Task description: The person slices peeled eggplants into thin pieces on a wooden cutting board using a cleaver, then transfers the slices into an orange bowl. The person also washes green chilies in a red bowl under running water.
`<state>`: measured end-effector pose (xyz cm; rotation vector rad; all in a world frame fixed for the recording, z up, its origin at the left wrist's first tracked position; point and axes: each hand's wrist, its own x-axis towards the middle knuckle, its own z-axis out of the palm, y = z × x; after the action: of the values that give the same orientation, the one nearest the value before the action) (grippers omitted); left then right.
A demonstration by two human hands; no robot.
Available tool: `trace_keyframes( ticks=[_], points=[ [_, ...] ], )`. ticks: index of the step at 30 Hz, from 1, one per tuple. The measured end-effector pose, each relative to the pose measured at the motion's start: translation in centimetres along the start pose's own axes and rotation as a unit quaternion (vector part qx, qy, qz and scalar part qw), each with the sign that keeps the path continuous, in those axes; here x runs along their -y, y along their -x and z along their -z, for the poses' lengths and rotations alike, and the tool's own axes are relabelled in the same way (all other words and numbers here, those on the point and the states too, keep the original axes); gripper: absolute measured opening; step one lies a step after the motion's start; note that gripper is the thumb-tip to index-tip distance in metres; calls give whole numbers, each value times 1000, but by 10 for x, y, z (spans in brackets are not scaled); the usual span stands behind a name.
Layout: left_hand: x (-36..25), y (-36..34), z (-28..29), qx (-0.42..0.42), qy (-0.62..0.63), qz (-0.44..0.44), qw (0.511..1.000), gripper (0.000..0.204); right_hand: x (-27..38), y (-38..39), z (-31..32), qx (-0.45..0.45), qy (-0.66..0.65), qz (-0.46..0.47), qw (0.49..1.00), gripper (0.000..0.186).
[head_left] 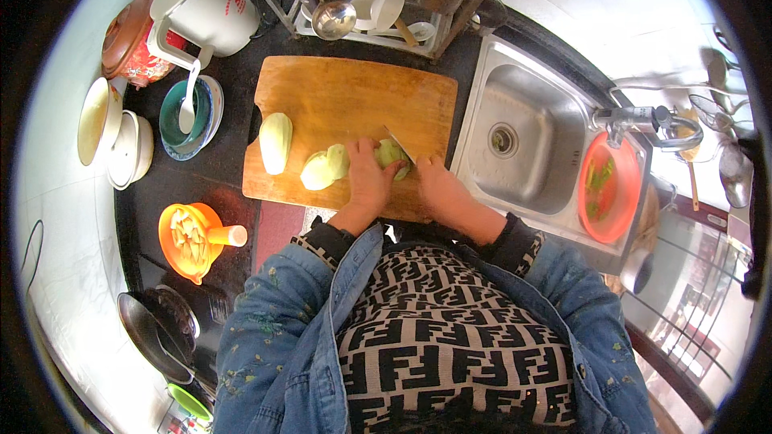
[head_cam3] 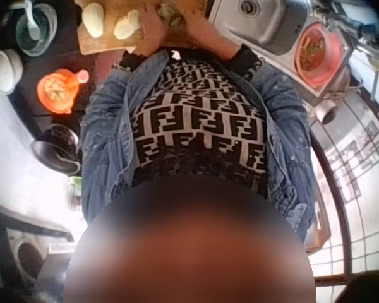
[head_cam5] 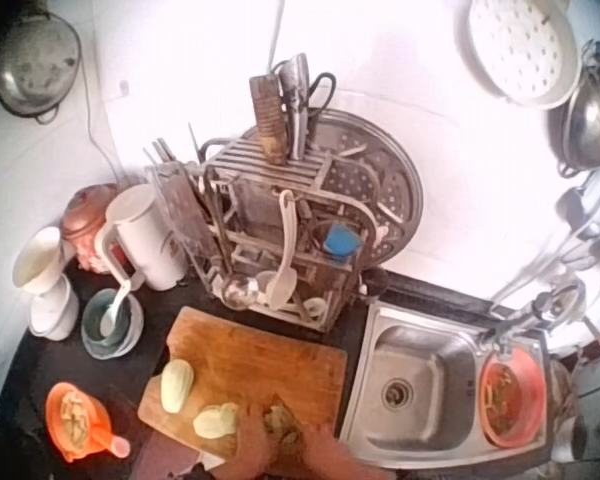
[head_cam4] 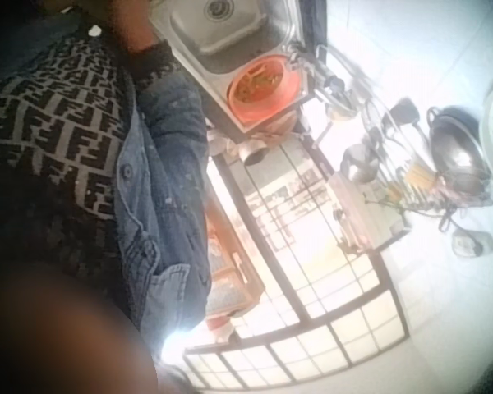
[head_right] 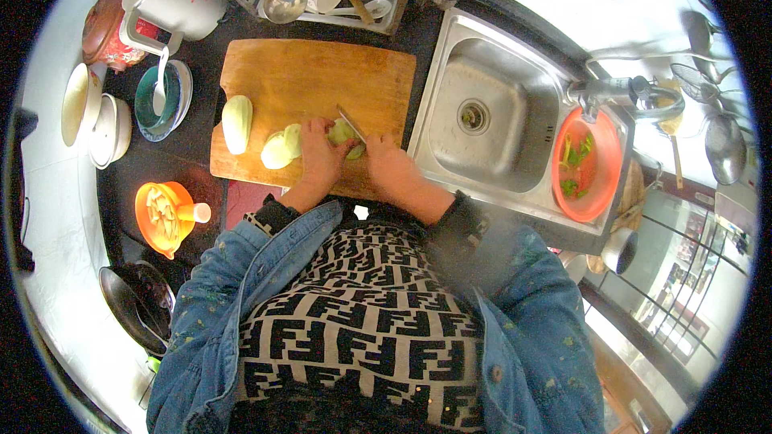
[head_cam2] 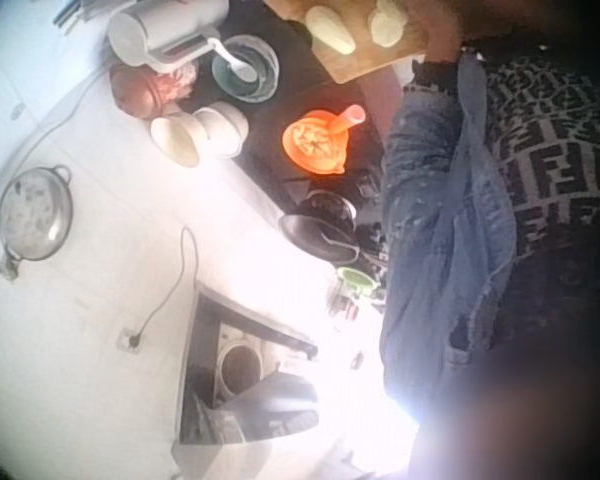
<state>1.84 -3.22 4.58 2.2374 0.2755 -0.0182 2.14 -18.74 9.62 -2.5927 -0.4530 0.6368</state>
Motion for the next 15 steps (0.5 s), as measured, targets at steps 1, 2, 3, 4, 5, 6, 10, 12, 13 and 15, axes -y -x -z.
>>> trace_keyframes(
  ticks=[1, 2, 3, 4, 5, 6, 10, 12, 13, 15],
  points=[
    [0, 1, 2, 0, 10, -23, 1000, 50, -3, 0, 4, -1, 12, 2, 1000, 21],
    [1, 2, 4, 0, 20, -45, 999, 49, -5, 2, 8, -23, 0, 19, 1000, 20],
    [2, 4, 7, 1, 32, -67, 997, 48, -6, 4, 13, -26, -7, 17, 999, 20],
    [5, 6, 11, 13, 41, -92, 995, 48, -6, 5, 18, -16, -11, 2, 1000, 20],
    [8, 7, 16, 28, 51, -118, 991, 47, -5, 8, 22, -20, -25, 0, 999, 20],
    [12, 8, 20, 46, 60, -136, 988, 47, -2, 12, 25, -13, -35, -17, 999, 21],
    [23, 9, 29, 57, 22, -193, 979, 35, 14, 19, 32, 9, -35, -22, 999, 22],
    [28, 6, 29, 29, -9, -252, 967, 31, 20, 19, 34, 22, -47, -28, 998, 23],
    [29, 5, 28, 21, -18, -272, 962, 31, 22, 19, 35, 30, -53, -34, 998, 24],
    [32, 4, 25, 8, -33, -306, 951, 30, 24, 16, 36, 43, -34, -30, 998, 25]
  ],
)
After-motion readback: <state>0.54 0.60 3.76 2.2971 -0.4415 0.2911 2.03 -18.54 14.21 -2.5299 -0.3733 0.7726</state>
